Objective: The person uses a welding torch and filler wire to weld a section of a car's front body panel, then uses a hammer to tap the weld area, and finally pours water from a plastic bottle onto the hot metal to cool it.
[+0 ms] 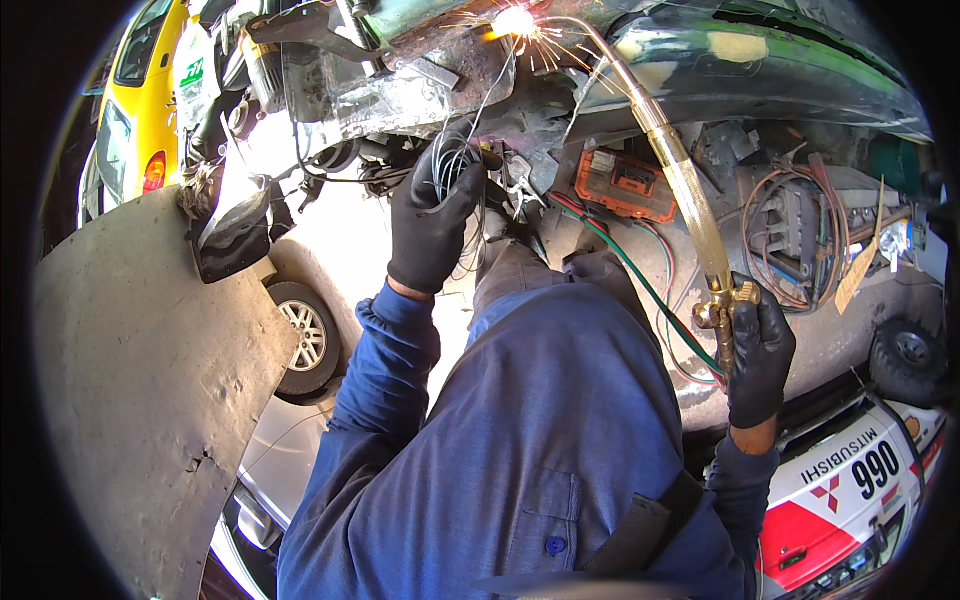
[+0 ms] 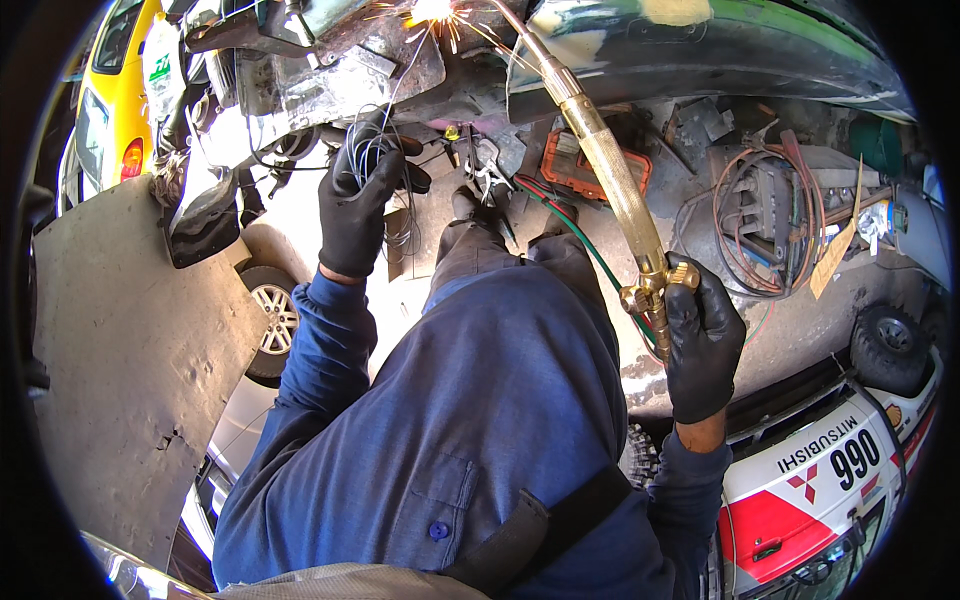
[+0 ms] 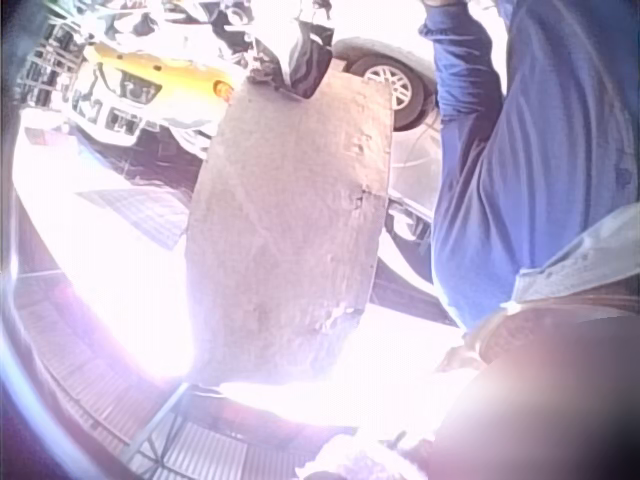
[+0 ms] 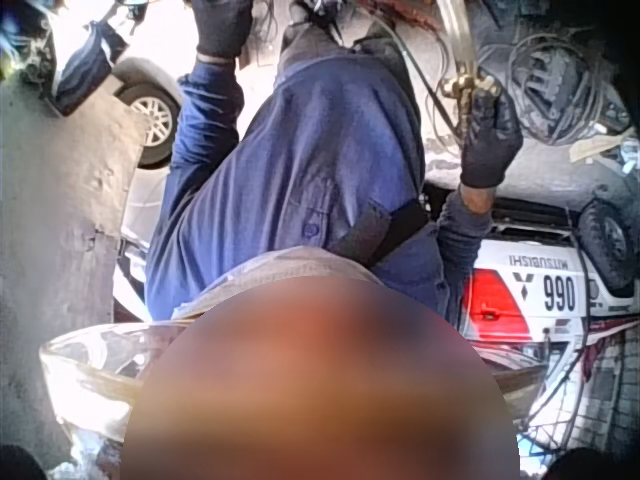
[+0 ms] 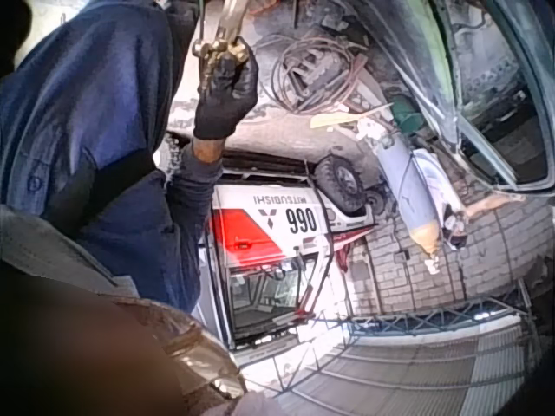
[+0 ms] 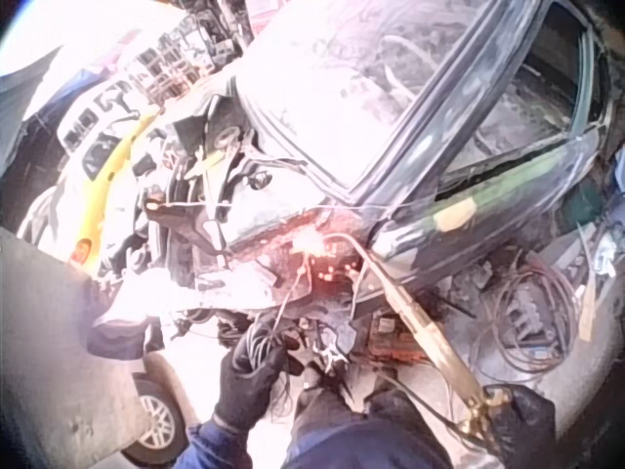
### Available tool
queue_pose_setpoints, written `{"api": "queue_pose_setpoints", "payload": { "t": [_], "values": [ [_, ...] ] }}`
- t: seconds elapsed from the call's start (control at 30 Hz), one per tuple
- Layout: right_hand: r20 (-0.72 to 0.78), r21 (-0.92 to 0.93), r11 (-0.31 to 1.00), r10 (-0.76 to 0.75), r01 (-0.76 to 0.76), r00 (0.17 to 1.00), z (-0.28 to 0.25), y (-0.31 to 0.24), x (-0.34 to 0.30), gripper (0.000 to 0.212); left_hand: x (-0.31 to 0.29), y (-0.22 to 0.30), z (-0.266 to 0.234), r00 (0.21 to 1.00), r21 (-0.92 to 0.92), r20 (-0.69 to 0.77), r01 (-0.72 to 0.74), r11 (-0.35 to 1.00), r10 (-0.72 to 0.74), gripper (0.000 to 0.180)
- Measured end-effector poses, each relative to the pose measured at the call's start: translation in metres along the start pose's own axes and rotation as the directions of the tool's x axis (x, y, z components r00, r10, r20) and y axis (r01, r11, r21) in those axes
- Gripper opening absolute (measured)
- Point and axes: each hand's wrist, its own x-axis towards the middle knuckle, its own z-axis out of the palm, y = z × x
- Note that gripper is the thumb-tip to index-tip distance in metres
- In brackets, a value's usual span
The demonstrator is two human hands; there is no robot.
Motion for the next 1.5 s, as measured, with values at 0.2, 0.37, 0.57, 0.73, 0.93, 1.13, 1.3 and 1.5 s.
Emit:
{"api": "queue_pose_setpoints", "payload": {
  "t": [0.2, 0.37, 0.57, 0.73, 0.93, 1.13, 1.3, 1.5],
  "values": [
    [-0.007, 0.015, 1.0, -0.012, 0.012, 1.0, 0.0006, -0.0002, 0.0005, 0.045, 0.0001, 0.0006, 0.0001, 1.0, -0.024, 0.001, 0.01, 1.0, -0.01, 0.041],
    [0.001, 0.017, 1.0, -0.013, 0.013, 1.0, 0.0004, -0.002, 0.0003, 0.045, -0.0008, 0.0008, -0.0012, 1.0, 0.008, -0.006, 0.013, 1.0, -0.013, 0.041],
    [0.004, 0.009, 1.0, -0.024, 0.024, 1.0, 0.0013, -0.0035, 0.0005, 0.044, 0.0, -0.0006, -0.0032, 1.0, -0.007, 0.011, 0.007, 1.0, -0.007, 0.046],
    [0.022, 0.074, 0.997, -0.021, 0.019, 1.0, 0.0033, -0.0054, -0.0002, 0.043, 0.0, 0.0001, -0.0029, 1.0, -0.009, 0.023, 0.006, 1.0, -0.006, 0.049],
    [0.024, 0.052, 0.998, -0.022, 0.021, 0.999, 0.0047, -0.0079, 0.0007, 0.044, -0.0005, 0.0018, -0.0031, 1.0, 0.022, 0.02, 0.0, 1.0, 0.0, 0.048],
    [0.022, 0.032, 0.999, -0.029, 0.028, 0.999, 0.0054, -0.0095, -0.0003, 0.043, -0.0012, 0.0026, -0.0044, 1.0, 0.02, 0.008, -0.015, 1.0, 0.015, 0.046],
    [0.023, 0.03, 0.999, -0.033, 0.033, 0.999, 0.0056, -0.007, 0.0011, 0.044, -0.0018, 0.0033, -0.003, 1.0, 0.021, 0.009, -0.022, 1.0, 0.022, 0.047],
    [0.026, 0.025, 1.0, -0.019, 0.018, 0.999, 0.0042, -0.0047, -0.0012, 0.045, -0.0041, 0.0033, -0.0027, 1.0, -0.016, 0.0, -0.004, 1.0, 0.004, 0.048]
  ]
}}
